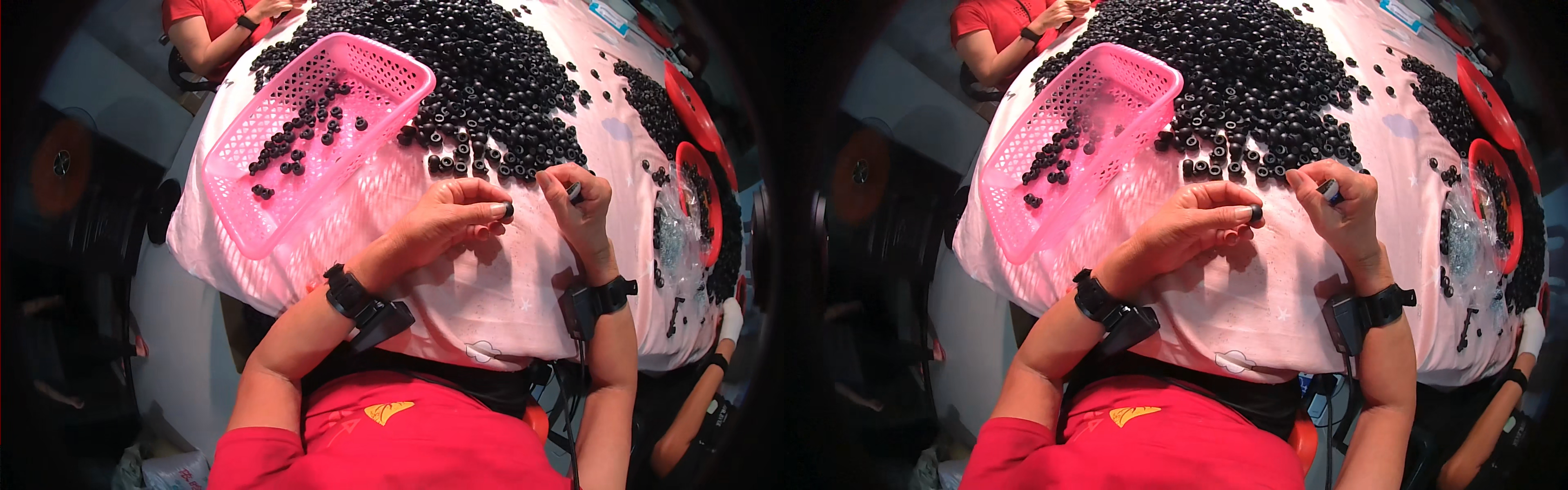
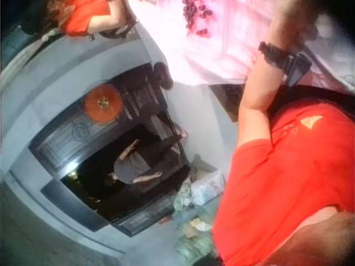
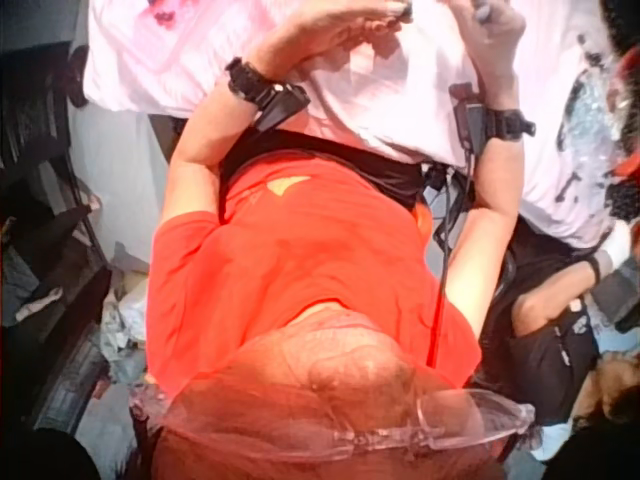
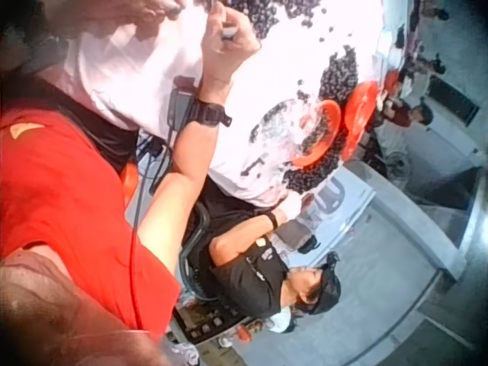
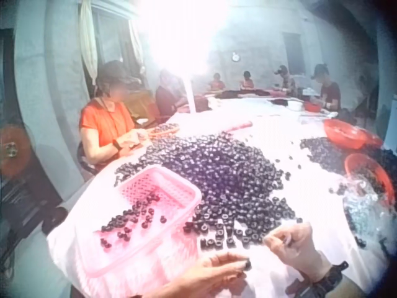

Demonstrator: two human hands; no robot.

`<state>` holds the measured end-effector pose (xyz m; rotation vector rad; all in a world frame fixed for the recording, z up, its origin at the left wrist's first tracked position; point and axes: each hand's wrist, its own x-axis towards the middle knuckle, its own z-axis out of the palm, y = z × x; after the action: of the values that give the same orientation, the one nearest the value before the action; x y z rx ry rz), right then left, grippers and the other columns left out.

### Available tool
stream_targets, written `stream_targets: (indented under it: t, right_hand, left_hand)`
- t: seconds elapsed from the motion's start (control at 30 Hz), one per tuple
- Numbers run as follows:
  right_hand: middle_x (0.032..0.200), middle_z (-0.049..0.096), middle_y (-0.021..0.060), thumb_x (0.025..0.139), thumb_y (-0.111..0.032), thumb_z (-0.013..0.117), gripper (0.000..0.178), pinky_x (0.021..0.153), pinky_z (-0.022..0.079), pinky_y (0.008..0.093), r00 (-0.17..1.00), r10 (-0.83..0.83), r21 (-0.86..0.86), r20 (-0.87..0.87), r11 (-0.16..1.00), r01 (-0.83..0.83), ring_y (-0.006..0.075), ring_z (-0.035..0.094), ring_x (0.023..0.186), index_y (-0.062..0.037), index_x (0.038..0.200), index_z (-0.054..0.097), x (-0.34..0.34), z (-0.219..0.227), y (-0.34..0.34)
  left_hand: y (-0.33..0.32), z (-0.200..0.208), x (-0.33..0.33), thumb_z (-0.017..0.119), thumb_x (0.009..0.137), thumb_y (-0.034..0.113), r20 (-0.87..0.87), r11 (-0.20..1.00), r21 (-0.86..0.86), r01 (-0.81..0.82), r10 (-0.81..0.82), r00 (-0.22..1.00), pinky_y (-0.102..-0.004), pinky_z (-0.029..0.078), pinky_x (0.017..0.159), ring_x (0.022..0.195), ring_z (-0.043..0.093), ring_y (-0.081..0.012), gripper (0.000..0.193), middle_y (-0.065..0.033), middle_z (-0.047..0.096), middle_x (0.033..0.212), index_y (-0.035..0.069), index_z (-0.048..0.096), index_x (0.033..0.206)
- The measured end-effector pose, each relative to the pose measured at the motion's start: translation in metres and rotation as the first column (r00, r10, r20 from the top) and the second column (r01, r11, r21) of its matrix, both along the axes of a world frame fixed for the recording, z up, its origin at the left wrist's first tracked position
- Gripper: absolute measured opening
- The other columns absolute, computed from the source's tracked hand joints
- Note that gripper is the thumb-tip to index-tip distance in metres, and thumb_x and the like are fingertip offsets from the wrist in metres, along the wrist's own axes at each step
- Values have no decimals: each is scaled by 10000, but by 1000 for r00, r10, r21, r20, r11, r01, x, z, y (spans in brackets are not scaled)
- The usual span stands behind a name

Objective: Manually assembling or checking small black plastic shoe components at a production table.

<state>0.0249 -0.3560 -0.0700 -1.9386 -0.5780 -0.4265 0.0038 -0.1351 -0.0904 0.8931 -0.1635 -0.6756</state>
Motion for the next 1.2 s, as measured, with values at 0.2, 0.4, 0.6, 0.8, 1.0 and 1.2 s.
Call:
stream_targets:
  t: [0.2,0.4,0.6,0.8,1.0,1.2]
  right_hand:
    - [653,626,37,821,-33,680,57,502,404,204,1000,6,6,-13,1000,-6,58,539,566,-3,775,663,1,2,2]
    - [659,626,28,827,-31,675,60,510,405,204,999,11,-11,30,1000,-10,57,533,570,2,778,662,2,2,1]
    - [650,615,16,837,-40,671,67,512,396,194,995,-19,34,-96,999,22,42,523,571,3,786,661,2,-1,1]
    - [640,588,-15,844,-53,673,75,501,362,185,994,-35,40,-102,998,39,25,484,560,0,792,662,4,-2,1]
    - [638,590,1,838,-40,672,73,500,365,188,996,-16,28,-89,999,19,32,495,560,0,779,655,2,-3,0]
    - [650,615,26,823,-38,683,59,497,389,197,1000,8,-44,20,999,-7,47,525,558,-2,782,659,0,1,1]
  left_hand:
    - [2,2,-1,661,869,119,-14,1000,-1,-7,7,1000,-208,526,675,785,632,-109,204,-54,659,909,11,615,1036]
    - [0,-2,0,629,891,111,1,999,28,29,-29,1000,-227,522,676,779,626,-109,211,-73,662,952,25,599,1081]
    - [2,-1,-1,632,887,102,-10,1000,12,10,-10,1000,-242,530,676,771,629,-116,207,-67,658,942,20,598,1073]
    - [1,-3,0,635,884,103,13,1000,22,17,-17,1000,-240,531,673,768,628,-110,205,-53,651,921,19,599,1068]
    - [1,2,-2,639,886,126,26,998,68,11,-13,1000,-222,519,656,750,617,-87,203,-28,645,896,29,604,1061]
    - [1,8,-4,640,886,134,23,997,70,22,-23,999,-221,513,658,758,612,-81,207,-32,654,925,35,610,1066]
